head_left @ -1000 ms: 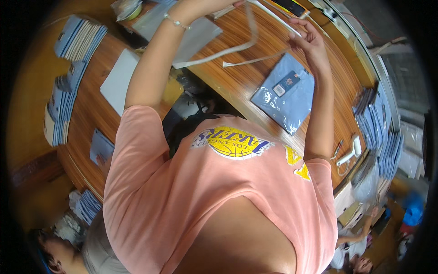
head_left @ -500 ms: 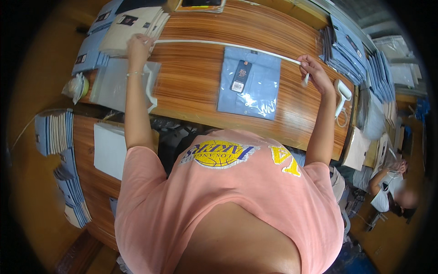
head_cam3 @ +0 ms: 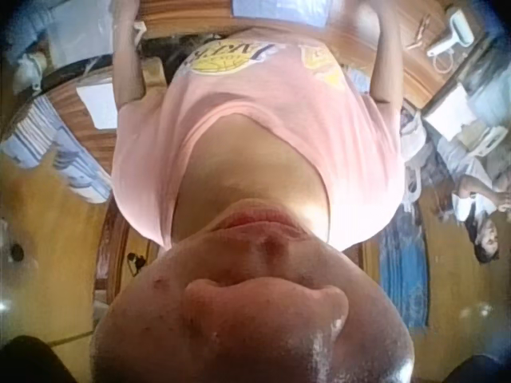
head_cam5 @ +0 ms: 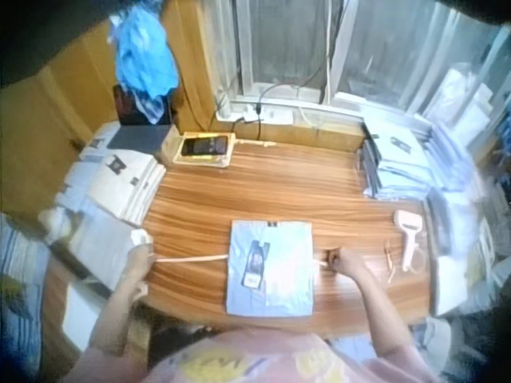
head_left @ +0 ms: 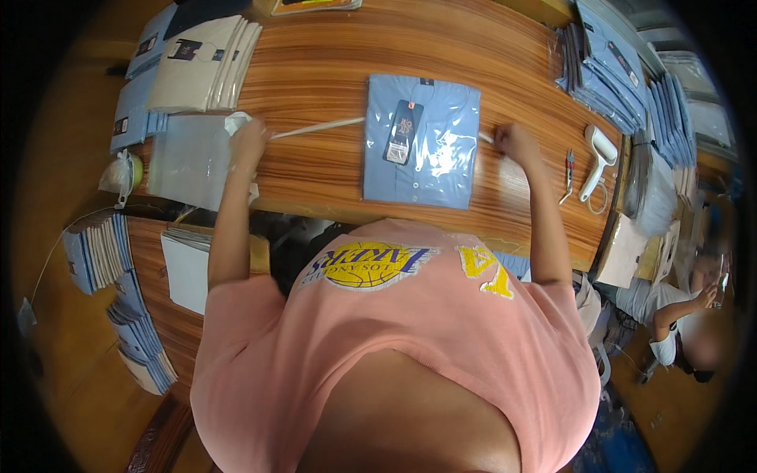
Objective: The person packs shirts by inserting them into plastic bags, sealing them, and tying them with a string before recording the work in a notebook and on a laptop.
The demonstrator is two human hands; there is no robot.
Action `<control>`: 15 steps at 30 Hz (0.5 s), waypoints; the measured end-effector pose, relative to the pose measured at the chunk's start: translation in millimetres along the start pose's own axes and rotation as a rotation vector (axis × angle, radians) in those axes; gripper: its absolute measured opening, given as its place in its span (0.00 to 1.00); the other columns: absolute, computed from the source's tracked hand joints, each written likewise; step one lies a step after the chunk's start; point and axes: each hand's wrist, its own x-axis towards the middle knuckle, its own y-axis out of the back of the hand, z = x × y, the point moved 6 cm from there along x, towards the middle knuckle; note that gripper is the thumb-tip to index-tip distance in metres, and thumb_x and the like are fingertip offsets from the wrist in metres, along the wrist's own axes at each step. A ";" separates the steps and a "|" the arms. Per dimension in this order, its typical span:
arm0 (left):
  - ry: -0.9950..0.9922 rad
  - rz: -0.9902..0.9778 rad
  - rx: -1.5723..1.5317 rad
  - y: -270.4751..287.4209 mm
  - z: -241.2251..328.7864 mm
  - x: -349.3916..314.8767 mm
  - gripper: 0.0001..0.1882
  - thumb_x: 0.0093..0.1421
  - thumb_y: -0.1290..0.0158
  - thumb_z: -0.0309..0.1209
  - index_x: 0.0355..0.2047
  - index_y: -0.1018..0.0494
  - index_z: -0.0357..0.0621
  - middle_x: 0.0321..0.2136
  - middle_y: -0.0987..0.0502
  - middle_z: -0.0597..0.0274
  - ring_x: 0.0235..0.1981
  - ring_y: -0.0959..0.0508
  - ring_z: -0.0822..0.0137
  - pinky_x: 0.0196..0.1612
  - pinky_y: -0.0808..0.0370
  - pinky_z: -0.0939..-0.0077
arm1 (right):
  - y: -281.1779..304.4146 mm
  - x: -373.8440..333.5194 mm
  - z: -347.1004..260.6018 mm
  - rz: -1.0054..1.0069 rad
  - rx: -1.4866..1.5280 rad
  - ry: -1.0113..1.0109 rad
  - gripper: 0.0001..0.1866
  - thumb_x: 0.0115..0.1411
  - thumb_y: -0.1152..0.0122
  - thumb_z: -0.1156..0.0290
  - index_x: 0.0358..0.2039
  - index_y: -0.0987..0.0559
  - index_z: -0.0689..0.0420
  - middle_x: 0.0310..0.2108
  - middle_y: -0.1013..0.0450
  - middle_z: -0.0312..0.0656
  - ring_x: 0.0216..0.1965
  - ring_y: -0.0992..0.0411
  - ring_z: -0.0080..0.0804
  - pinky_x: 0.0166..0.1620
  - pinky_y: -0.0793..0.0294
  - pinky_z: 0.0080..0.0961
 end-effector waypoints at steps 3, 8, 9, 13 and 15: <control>0.085 -0.042 0.047 0.3 -31.6 -26.1 0.19 0.54 0.49 0.46 0.29 0.29 0.40 0.29 0.25 0.46 0.35 0.26 0.47 0.35 0.32 0.57 | -14.9 -22.6 12.6 0.074 0.197 -0.076 0.07 0.48 0.42 0.65 0.25 0.20 0.52 0.25 0.25 0.47 0.28 0.27 0.42 0.32 0.30 0.34; -0.001 0.061 -0.083 17.5 -29.7 -15.5 0.19 0.57 0.49 0.44 0.26 0.30 0.38 0.22 0.26 0.50 0.25 0.27 0.50 0.29 0.33 0.62 | -7.3 -21.1 14.6 0.167 0.576 0.045 0.08 0.53 0.45 0.69 0.31 0.21 0.57 0.29 0.24 0.48 0.32 0.27 0.43 0.37 0.30 0.33; -0.029 0.054 -0.119 18.3 -34.8 -11.5 0.19 0.58 0.50 0.44 0.25 0.30 0.37 0.19 0.26 0.52 0.22 0.27 0.53 0.27 0.33 0.65 | -1.3 -29.7 25.4 0.276 0.547 0.028 0.08 0.54 0.45 0.69 0.32 0.21 0.57 0.28 0.25 0.48 0.31 0.27 0.40 0.35 0.30 0.32; 0.073 -0.251 -0.609 -6.4 -65.1 -8.8 0.18 0.59 0.50 0.44 0.21 0.30 0.42 0.14 0.36 0.71 0.13 0.38 0.76 0.18 0.44 0.80 | 27.9 -85.7 84.3 0.731 0.195 -0.196 0.10 0.56 0.44 0.67 0.36 0.21 0.57 0.30 0.26 0.49 0.32 0.28 0.39 0.36 0.31 0.31; 0.131 -0.354 -0.711 13.1 -44.7 -28.4 0.17 0.59 0.50 0.44 0.21 0.31 0.46 0.13 0.41 0.78 0.13 0.44 0.84 0.16 0.50 0.85 | 32.2 -124.2 122.0 0.876 0.096 -0.382 0.12 0.57 0.45 0.65 0.38 0.22 0.57 0.34 0.27 0.50 0.35 0.29 0.43 0.38 0.31 0.33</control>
